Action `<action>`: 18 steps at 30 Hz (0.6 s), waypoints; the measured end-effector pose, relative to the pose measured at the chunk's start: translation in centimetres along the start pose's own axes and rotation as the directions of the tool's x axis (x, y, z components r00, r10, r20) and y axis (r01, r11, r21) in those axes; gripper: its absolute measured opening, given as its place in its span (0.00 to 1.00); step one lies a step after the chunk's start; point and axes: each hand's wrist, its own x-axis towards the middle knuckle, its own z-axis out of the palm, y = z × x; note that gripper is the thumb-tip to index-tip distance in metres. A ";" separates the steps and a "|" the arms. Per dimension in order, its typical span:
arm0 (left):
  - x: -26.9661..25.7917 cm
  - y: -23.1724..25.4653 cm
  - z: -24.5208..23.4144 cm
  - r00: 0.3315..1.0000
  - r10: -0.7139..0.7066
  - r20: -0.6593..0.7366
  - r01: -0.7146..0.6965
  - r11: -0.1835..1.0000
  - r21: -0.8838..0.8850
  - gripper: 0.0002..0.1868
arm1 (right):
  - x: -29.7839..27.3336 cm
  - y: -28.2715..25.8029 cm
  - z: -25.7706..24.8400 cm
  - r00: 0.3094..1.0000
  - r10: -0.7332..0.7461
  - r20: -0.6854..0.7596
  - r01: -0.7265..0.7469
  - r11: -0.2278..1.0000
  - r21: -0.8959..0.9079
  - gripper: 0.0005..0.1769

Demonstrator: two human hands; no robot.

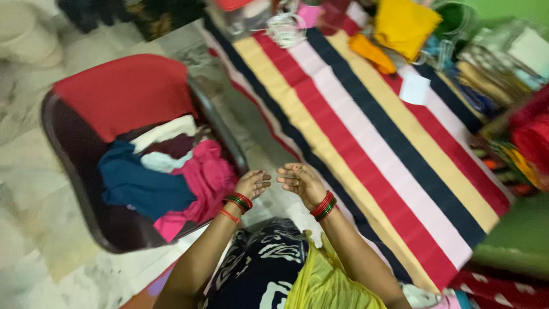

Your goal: The person folds a white long-sleeved shirt, a pink t-shirt, and a light blue t-shirt on a striped table. Each garment is laid flat, sleeves and sides are folded in, and the item is folded into a compact rectangle before being placed aside.

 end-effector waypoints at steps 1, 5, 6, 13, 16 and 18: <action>-0.1 -0.1 -2.2 0.999 -0.004 -0.033 0.004 1.000 -0.024 0.18 | 0.9 0.7 1.4 1.000 0.009 -0.004 -0.009 1.000 0.001 0.18; -1.0 -0.8 -9.8 0.980 -0.084 -0.181 0.069 0.994 -0.088 0.17 | 4.1 3.6 6.4 0.998 0.051 -0.033 -0.050 0.999 0.020 0.18; -1.2 -1.0 -11.7 0.970 -0.098 -0.223 0.075 0.991 -0.109 0.17 | 4.8 4.4 7.6 0.997 0.062 -0.043 -0.061 0.998 0.030 0.18; -2.7 -0.4 -24.9 0.834 -0.088 -0.545 0.012 0.990 -0.142 0.14 | 8.2 8.8 12.8 0.982 0.179 -0.053 -0.181 0.983 -0.036 0.18; -3.7 0.1 -28.5 0.702 0.080 -0.708 -0.016 0.995 0.097 0.13 | 9.2 9.4 13.6 0.977 0.200 -0.075 -0.205 0.977 -0.065 0.17; -3.9 0.9 -29.7 0.603 0.390 -0.696 0.021 0.864 0.503 0.13 | 9.7 9.7 13.8 0.971 0.220 -0.095 -0.229 0.969 -0.089 0.16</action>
